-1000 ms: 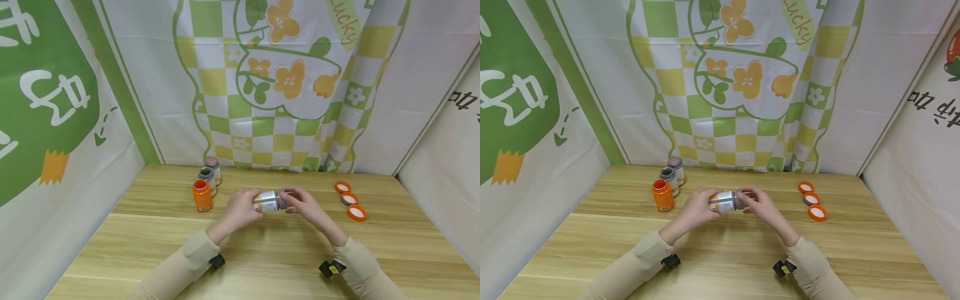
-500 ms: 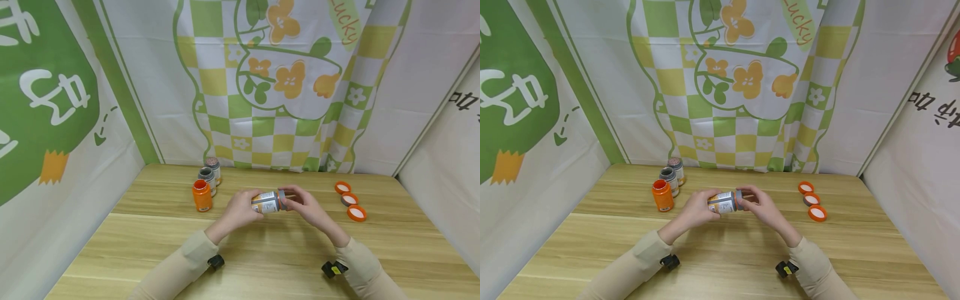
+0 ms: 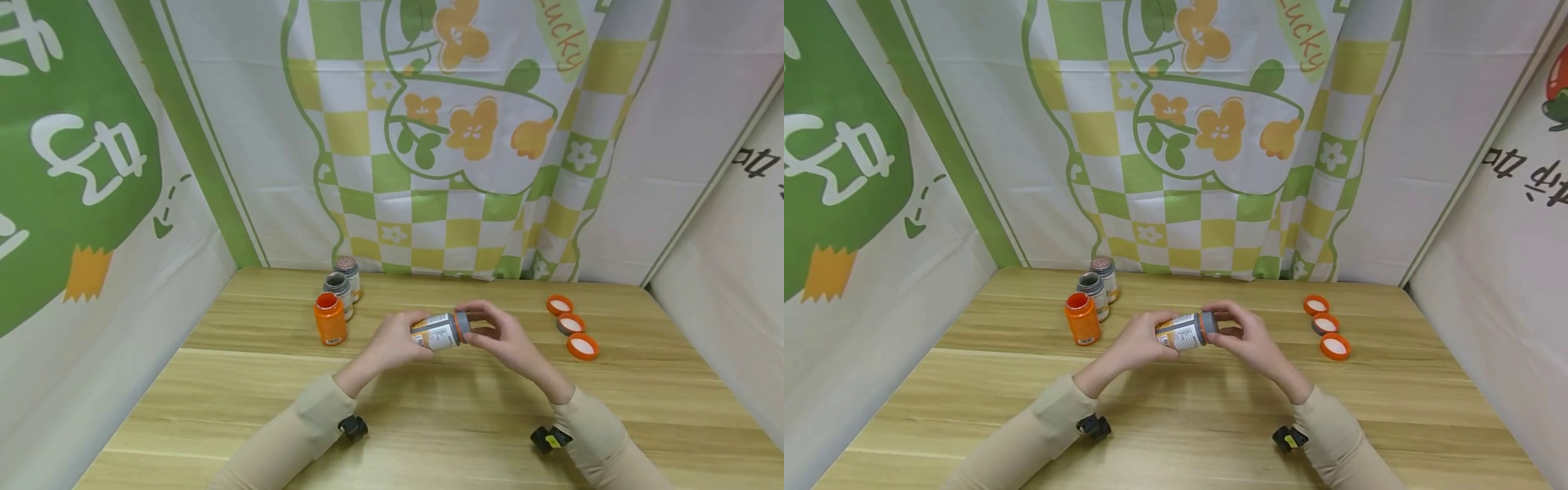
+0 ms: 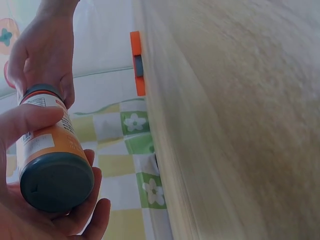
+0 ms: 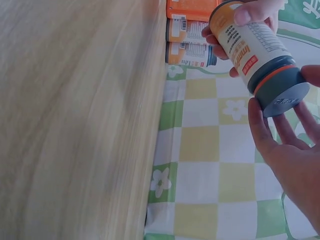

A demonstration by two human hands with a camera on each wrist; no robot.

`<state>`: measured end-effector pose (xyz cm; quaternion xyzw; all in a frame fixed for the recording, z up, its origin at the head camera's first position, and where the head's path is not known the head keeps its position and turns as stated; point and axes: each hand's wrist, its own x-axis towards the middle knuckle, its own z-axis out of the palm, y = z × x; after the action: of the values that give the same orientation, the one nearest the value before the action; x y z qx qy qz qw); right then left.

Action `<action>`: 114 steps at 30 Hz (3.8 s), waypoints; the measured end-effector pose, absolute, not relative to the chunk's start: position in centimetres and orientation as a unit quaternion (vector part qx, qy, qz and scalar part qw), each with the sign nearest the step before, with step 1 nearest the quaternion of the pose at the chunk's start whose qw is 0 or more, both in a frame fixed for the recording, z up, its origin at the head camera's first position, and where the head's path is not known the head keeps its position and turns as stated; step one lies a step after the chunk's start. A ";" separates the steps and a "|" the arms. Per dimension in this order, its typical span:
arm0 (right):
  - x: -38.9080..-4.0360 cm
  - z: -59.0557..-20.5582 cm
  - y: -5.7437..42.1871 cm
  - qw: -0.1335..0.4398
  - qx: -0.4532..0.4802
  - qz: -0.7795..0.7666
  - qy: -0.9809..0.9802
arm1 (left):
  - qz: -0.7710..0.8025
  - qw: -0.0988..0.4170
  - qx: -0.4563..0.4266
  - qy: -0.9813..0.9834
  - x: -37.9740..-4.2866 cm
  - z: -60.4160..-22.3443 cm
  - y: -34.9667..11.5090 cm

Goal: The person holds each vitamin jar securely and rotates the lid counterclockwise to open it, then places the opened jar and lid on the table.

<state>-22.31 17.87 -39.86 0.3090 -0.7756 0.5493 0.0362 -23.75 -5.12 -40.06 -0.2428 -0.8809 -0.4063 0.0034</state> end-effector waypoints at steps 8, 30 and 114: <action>-22.2 -39.9 18.2 0.057 0.346 0.543 -0.763 | -0.423 -0.026 -0.245 -0.872 -23.9 -40.3 -5.1; -21.9 -40.1 18.4 0.052 0.315 0.558 -0.766 | -0.407 -0.022 -0.244 -0.880 -23.5 -40.1 -4.6; -21.9 -38.2 19.0 -0.044 0.310 0.582 -0.751 | -0.482 -0.073 -0.225 -0.844 -23.3 -40.5 -4.2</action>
<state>-21.93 19.05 -38.17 0.3101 -0.7506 0.5817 -0.0444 -23.32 -4.17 -40.50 -0.2251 -0.8437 -0.4818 -0.0732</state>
